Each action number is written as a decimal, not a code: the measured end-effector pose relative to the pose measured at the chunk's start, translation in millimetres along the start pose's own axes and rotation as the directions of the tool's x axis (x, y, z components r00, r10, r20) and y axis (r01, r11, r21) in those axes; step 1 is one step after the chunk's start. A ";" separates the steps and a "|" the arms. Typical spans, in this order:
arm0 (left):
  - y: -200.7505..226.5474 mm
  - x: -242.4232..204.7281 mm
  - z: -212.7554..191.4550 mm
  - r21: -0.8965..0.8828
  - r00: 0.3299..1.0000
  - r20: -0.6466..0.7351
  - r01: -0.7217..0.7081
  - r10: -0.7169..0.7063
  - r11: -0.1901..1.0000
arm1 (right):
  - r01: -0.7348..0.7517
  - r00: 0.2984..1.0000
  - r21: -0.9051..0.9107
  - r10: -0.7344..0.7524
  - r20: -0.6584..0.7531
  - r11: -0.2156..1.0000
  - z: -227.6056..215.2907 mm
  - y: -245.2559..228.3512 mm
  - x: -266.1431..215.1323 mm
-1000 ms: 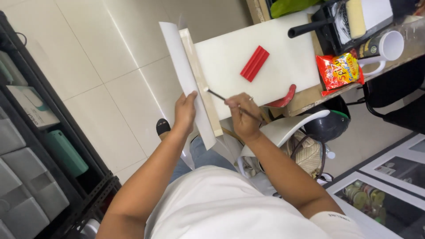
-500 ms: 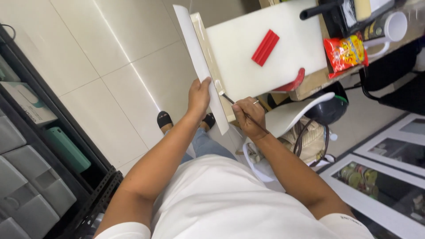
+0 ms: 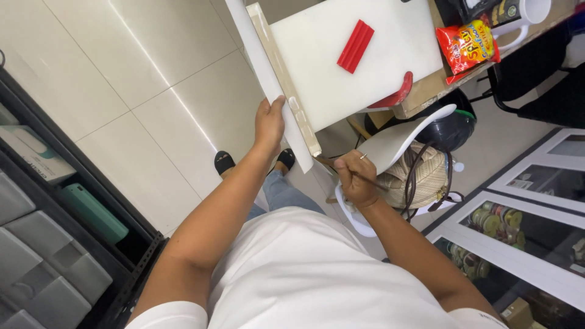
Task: Applying glue to the edges of a white cardboard structure and pressing them together using a squeegee tool to assemble a box.
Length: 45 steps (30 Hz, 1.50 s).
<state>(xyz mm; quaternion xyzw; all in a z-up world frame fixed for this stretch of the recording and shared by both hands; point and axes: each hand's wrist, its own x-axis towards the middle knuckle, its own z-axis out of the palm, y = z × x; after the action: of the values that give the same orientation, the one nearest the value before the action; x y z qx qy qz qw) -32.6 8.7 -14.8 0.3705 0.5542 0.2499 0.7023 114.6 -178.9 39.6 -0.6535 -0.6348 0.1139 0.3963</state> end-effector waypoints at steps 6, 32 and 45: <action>8.2 -9.1 1.1 -0.049 0.998 0.041 0.042 -0.040 0.998 | 0.140 0.988 -0.017 -0.141 -0.069 0.990 29.4 -30.0 72.8; 19.2 -17.7 0.0 -0.045 0.999 0.023 0.025 -0.024 0.999 | 0.142 0.989 -0.047 -0.139 0.057 0.989 11.1 2.5 42.7; 28.6 -23.6 -2.1 -0.045 0.998 0.044 0.055 -0.053 0.998 | 0.131 0.991 -0.055 -0.129 0.039 0.990 3.0 -5.6 44.2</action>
<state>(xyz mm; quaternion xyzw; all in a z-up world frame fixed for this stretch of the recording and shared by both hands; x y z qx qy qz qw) -39.1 8.4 21.7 0.3445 0.5429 0.2357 0.7287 116.0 -137.8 57.0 -0.6197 -0.6859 0.0813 0.3726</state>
